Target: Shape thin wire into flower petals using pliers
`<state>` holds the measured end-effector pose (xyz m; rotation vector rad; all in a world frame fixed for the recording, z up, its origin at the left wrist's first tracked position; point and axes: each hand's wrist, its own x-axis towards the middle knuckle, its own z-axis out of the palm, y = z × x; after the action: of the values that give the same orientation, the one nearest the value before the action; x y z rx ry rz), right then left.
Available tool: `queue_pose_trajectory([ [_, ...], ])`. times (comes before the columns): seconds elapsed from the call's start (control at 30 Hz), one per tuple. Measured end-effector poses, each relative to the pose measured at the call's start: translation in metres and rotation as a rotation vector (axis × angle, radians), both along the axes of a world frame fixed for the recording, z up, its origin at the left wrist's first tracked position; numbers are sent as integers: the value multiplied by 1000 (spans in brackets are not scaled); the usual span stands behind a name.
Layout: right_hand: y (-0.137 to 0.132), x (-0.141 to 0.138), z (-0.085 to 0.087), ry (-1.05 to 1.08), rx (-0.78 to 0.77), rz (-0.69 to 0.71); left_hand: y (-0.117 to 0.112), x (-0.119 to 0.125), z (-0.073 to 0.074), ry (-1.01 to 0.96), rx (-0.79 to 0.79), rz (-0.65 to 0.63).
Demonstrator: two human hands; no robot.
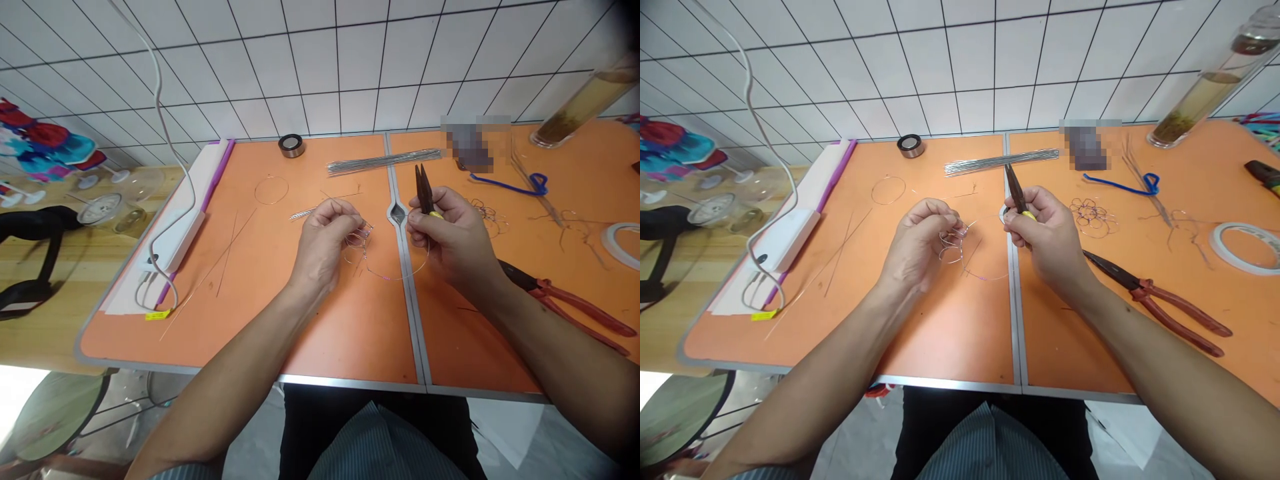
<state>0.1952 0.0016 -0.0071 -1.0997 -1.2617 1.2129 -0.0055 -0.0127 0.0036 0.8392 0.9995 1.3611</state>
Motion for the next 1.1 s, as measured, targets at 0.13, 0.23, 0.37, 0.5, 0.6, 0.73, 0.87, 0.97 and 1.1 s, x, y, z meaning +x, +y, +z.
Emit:
queue_pose_trajectory([
  [0.13, -1, 0, 0, -52, 52, -24, 0, 0, 0, -8, -10, -14],
  [0.23, -3, 0, 2, -120, 65, -54, 0, 0, 0, -1, -9, -28],
  [0.37, -3, 0, 3, -151, 65, -78, 1, 0, 0, 12, -6, -37],
  [0.5, -3, 1, 2, -97, 67, -57, 1, -1, 0, 14, 9, -28],
  [0.6, -2, 1, 2, -85, 61, -41, 1, -2, 0, 18, 21, -33],
  [0.73, -2, 1, 3, -104, 50, -51, 1, -4, 0, 40, 21, -37],
  [0.87, -1, 1, 2, -116, 38, -55, 1, -4, 1, 28, 22, -39],
  [0.97, -1, 1, 1, -101, 37, -51, 2, -5, 1, 15, 18, -36],
  [1.1, 0, 2, -2, -62, 39, -11, 3, -5, 0, 4, 16, -14],
])
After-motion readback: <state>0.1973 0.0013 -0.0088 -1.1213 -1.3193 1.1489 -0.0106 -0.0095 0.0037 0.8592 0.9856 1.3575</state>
